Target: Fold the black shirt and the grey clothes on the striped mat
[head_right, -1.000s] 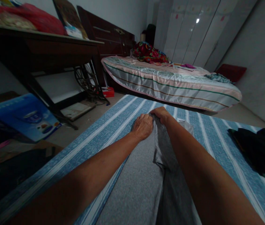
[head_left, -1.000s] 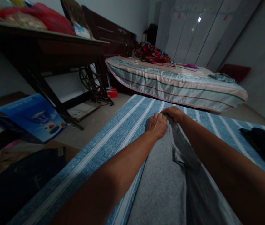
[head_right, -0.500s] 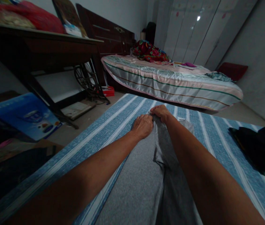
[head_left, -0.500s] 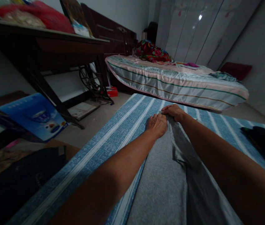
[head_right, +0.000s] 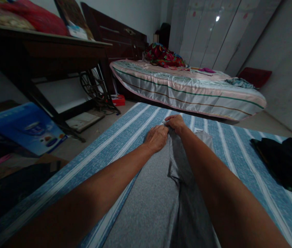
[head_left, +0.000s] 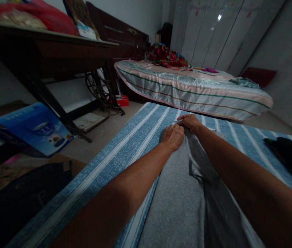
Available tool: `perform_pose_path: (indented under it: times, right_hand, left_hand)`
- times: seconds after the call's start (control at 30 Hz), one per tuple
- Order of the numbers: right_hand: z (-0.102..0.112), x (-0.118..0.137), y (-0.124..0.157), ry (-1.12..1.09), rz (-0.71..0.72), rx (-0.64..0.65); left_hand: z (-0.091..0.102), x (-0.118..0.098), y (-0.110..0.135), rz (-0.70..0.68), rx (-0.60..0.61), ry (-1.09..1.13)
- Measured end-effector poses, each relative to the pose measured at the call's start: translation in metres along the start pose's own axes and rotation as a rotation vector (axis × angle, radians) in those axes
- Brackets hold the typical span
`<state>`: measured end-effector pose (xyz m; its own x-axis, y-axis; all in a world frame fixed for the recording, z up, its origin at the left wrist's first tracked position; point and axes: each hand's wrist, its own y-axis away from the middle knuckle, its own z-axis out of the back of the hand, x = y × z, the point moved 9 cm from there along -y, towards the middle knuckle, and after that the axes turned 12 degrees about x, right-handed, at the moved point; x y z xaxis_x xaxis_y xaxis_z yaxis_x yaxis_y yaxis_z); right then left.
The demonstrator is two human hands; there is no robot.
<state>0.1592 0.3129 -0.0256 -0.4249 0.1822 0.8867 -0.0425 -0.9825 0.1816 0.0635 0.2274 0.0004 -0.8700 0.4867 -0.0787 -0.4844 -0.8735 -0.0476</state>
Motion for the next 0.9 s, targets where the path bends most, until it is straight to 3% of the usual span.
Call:
perform_pose_path:
  times: [0.5,0.7,0.9]
  right_hand:
    - [0.004,0.020,-0.002,0.412,0.169,-0.139]
    - [0.010,0.018,0.001,0.422,0.149,-0.166]
    - [0.010,0.008,-0.006,0.340,0.101,-0.106]
  left_hand:
    - [-0.008,0.002,-0.004,-0.013,0.020,0.018]
    - [-0.008,0.003,-0.004,-0.015,0.014,0.033]
    - [-0.005,0.001,-0.002,-0.039,-0.008,0.028]
